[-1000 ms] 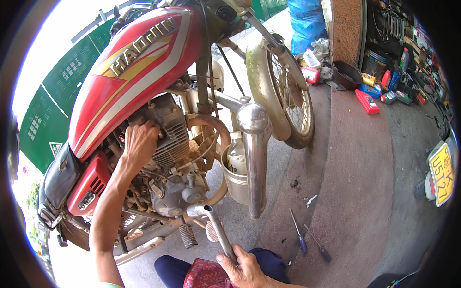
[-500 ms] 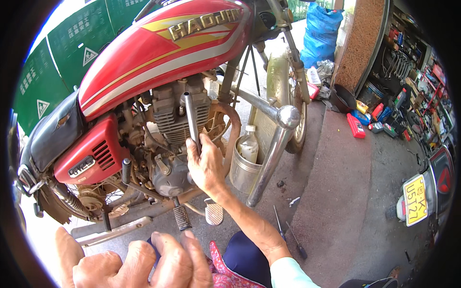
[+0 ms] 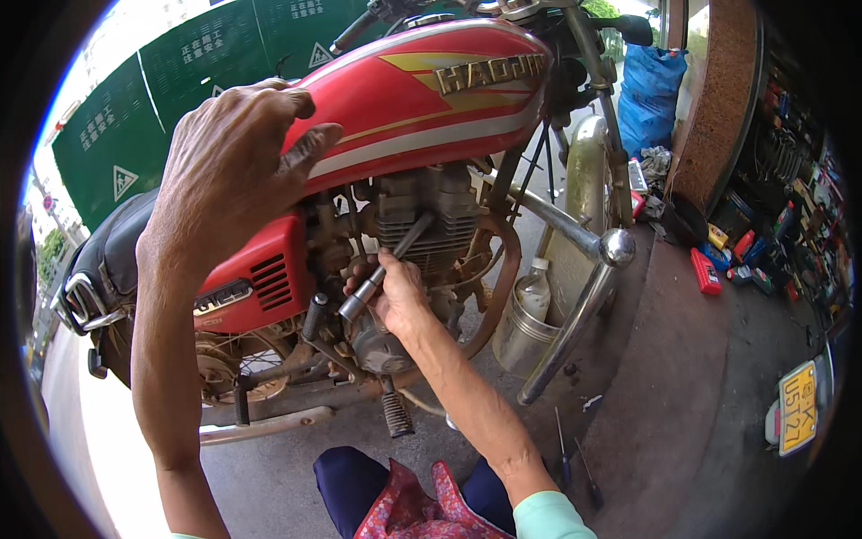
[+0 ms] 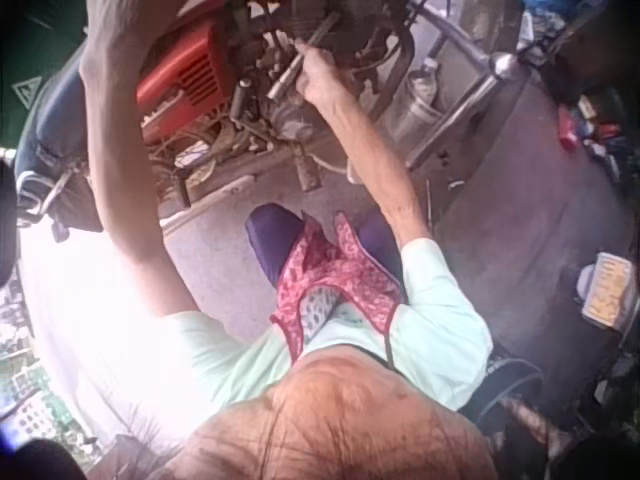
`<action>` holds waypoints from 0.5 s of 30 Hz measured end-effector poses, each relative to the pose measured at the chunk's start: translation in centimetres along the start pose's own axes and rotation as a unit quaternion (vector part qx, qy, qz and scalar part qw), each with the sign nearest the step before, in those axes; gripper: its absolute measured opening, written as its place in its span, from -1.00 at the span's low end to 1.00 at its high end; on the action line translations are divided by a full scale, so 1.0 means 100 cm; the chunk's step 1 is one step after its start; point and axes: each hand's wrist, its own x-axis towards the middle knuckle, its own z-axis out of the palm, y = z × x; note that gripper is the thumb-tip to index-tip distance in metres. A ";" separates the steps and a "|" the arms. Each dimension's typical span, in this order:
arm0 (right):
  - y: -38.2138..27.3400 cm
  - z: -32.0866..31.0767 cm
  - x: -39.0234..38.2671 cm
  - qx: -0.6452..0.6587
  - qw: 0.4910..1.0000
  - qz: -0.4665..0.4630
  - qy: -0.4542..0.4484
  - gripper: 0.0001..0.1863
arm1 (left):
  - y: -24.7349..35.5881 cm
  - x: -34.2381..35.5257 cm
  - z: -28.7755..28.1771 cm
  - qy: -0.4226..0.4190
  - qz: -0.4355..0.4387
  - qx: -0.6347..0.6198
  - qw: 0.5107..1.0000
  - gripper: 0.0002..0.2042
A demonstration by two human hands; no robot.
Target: The person is repairing a red motorcycle engine using a socket wrench and a screwdriver. They are seen loosening and tightening bolts on the engine while sitting on the floor in a workshop.
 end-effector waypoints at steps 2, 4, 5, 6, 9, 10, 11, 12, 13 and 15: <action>-0.003 -0.007 -0.006 -0.051 0.997 -0.031 0.054 -0.80 | -0.048 0.002 0.029 0.053 -0.078 0.028 0.995 -0.66; -0.027 -0.030 -0.024 -0.127 0.990 -0.026 0.047 -0.80 | -0.088 -0.014 0.059 0.062 -0.117 0.015 0.991 -0.65; -0.050 -0.042 -0.032 -0.202 0.978 -0.027 0.051 -0.80 | -0.102 -0.027 0.071 0.024 -0.148 -0.017 0.989 -0.65; -0.073 -0.055 -0.039 -0.289 0.953 -0.002 0.085 -0.80 | -0.111 -0.042 0.082 -0.020 -0.187 -0.053 0.981 -0.64; -0.125 -0.072 -0.037 -0.464 0.884 -0.056 0.003 -0.79 | -0.123 -0.071 0.105 0.050 -0.139 0.006 0.989 -0.62; -0.130 -0.073 -0.038 -0.504 0.859 -0.092 0.006 -0.77 | -0.125 -0.073 0.109 0.086 -0.119 0.002 0.989 -0.62; -0.130 -0.072 -0.039 -0.529 0.844 -0.088 0.012 -0.74 | -0.124 -0.074 0.112 0.084 -0.135 -0.007 0.987 -0.63; -0.122 -0.068 -0.039 -0.516 0.852 -0.064 0.051 -0.71 | -0.124 -0.072 0.114 0.115 -0.123 -0.003 0.986 -0.63; -0.113 -0.063 -0.042 -0.468 0.877 -0.083 0.067 -0.71 | -0.122 -0.072 0.115 0.107 -0.150 -0.002 0.983 -0.63; -0.087 -0.050 -0.051 -0.417 0.898 -0.103 0.089 -0.70 | -0.117 -0.071 0.116 0.130 -0.144 0.010 0.981 -0.63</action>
